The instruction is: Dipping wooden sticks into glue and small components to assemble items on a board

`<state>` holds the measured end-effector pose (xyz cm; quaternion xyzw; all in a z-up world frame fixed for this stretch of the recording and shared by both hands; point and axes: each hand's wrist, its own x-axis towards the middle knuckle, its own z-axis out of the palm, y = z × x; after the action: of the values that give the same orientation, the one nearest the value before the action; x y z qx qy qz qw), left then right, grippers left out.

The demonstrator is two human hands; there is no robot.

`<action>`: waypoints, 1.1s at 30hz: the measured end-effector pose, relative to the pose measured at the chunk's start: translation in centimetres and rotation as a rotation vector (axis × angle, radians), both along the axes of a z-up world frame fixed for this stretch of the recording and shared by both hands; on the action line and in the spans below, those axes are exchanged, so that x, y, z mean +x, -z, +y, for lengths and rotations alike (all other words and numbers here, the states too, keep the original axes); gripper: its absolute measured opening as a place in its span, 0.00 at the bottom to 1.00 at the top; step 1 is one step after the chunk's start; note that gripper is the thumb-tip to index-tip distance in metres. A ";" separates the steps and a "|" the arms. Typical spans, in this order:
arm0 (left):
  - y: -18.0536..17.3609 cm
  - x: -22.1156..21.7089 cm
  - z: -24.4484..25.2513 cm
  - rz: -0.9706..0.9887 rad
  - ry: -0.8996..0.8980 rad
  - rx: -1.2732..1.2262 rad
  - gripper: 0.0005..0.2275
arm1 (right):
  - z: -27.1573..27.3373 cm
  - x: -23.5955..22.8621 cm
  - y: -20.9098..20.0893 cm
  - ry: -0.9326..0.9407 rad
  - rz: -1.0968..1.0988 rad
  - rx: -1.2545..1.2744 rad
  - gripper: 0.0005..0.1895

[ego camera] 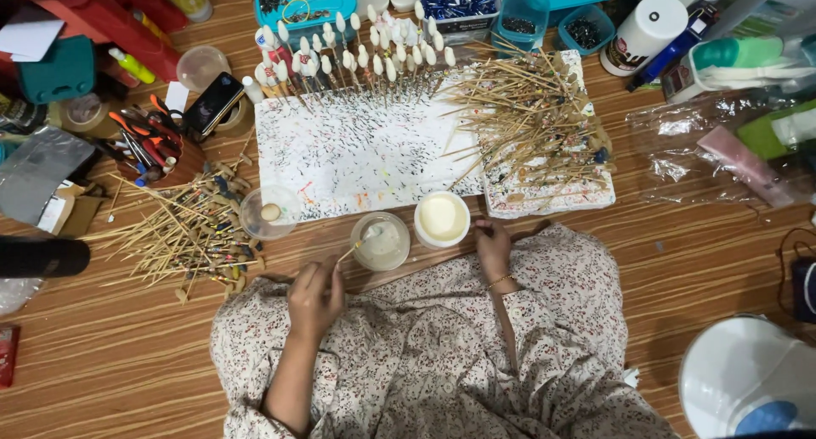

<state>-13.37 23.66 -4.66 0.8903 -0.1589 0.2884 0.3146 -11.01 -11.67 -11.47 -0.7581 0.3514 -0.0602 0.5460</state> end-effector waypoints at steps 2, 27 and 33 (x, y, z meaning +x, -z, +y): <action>-0.4 -0.1 0.0 0.008 0.012 -0.028 0.06 | -0.1 0.0 -0.1 0.006 0.004 0.002 0.09; 0.6 -0.3 1.7 0.027 0.062 -0.444 0.06 | -0.8 0.3 1.5 0.030 0.007 0.005 0.10; -2.4 -0.2 0.8 0.059 0.082 -0.501 0.08 | -0.6 0.2 0.1 0.012 0.024 -0.012 0.11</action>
<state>-13.53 24.47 -2.22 0.7854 -0.1089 0.2797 0.5414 -10.78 -12.23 -11.55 -0.7600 0.3621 -0.0567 0.5367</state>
